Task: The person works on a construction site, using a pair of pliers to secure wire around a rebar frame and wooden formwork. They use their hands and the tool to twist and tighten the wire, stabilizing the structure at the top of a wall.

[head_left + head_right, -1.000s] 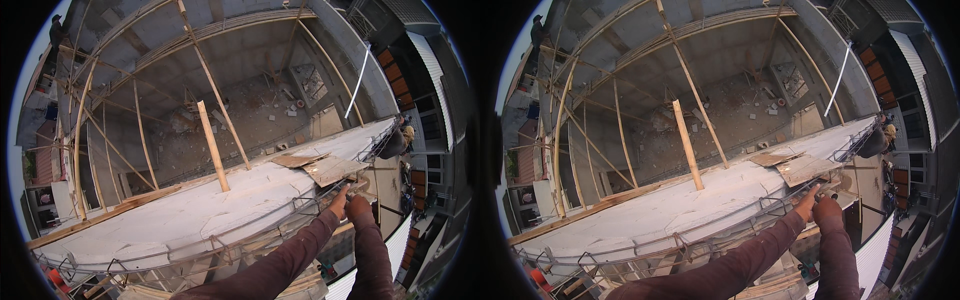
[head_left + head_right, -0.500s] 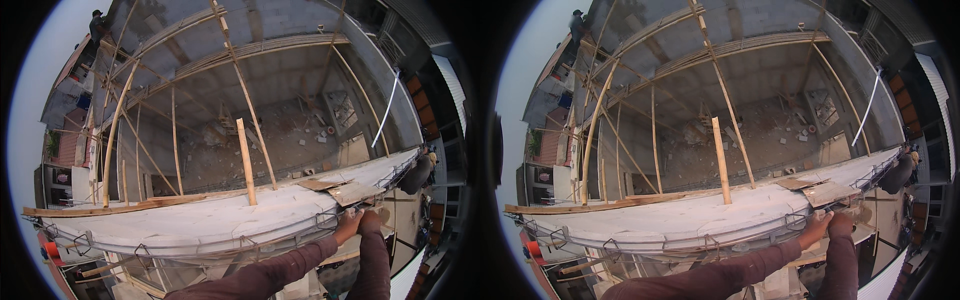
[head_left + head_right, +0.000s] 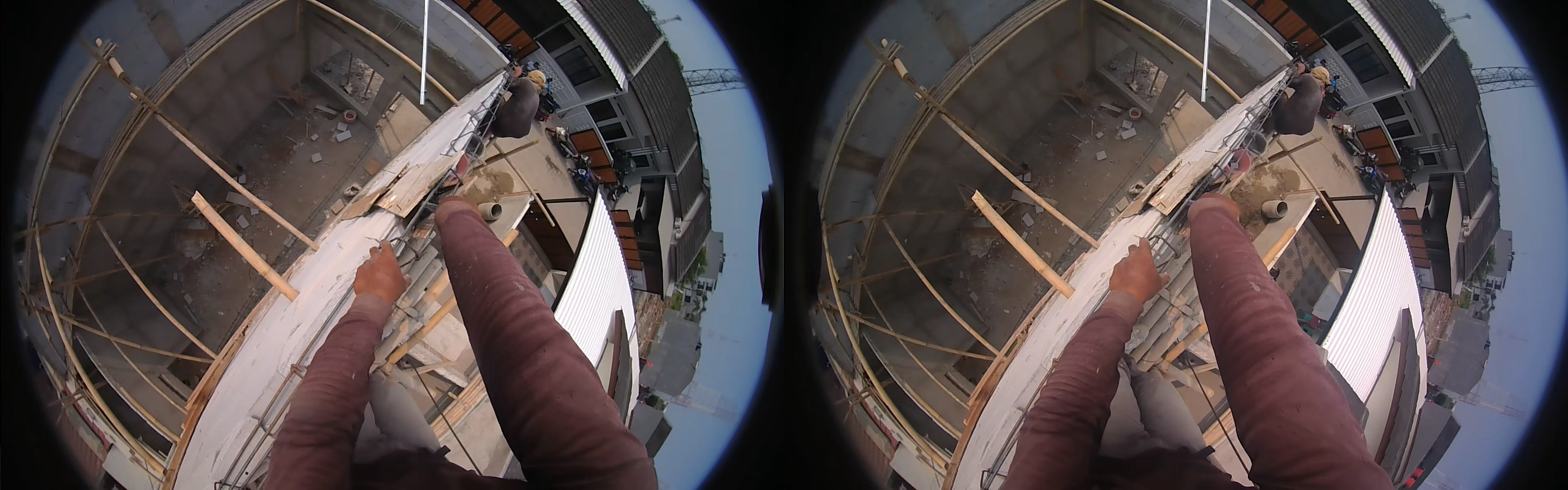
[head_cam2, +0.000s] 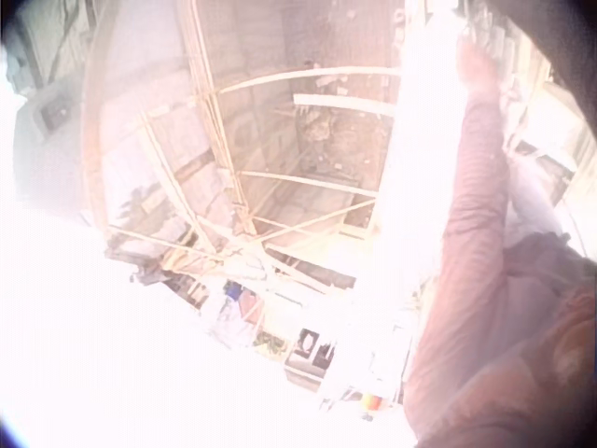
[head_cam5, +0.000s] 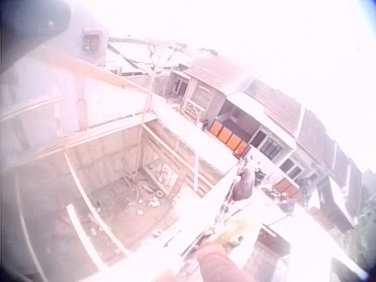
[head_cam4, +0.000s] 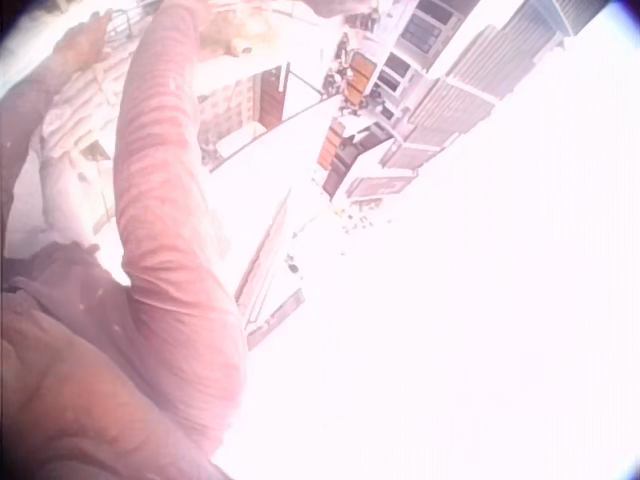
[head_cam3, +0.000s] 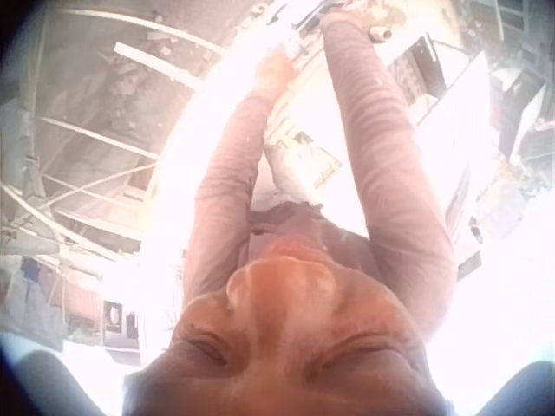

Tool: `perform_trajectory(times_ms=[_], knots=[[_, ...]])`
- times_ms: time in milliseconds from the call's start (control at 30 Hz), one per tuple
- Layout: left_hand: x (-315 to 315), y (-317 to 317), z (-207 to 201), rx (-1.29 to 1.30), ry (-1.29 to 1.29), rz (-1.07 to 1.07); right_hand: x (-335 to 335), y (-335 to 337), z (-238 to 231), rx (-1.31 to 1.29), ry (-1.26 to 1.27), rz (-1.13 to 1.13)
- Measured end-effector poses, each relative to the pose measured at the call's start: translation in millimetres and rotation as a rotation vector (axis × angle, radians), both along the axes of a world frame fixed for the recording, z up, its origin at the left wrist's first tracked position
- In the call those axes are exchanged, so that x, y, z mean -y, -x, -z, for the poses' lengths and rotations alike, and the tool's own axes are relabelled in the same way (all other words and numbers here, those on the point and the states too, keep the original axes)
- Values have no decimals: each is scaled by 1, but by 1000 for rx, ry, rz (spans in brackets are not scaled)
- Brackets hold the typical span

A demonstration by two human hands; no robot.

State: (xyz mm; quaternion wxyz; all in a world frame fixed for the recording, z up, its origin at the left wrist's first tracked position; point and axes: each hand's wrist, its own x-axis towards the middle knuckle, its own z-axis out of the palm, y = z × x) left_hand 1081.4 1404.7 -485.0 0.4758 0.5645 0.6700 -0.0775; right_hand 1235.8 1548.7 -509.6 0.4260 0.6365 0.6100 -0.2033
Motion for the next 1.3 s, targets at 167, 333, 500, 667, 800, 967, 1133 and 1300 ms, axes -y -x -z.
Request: perform_trajectory(times_ms=[167, 333, 500, 667, 800, 967, 1133, 1300], knots=[[-2, -26, -4, 73, -65, 35, -8, -79, 35, 39, 78, 133], [0, -12, -1, 24, -50, 48, 4, -32, 18, -48, 147, 7], [-5, -4, -3, 11, 4, 45, 17, 13, -13, -74, -89, 225], [-5, -19, -5, 3, -6, 54, 0, -33, 21, -124, -88, 121], [-7, -16, -8, 1, 13, 50, -10, -27, 18, -151, 75, 110], [-6, -13, -6, -11, 4, 43, 3, -11, -7, -126, -117, 104], [-5, -12, 0, 23, -27, 11, 1, 9, -16, 66, 30, -134], [-3, -13, 4, 11, -41, -3, -19, 0, -1, -109, -2, 286]])
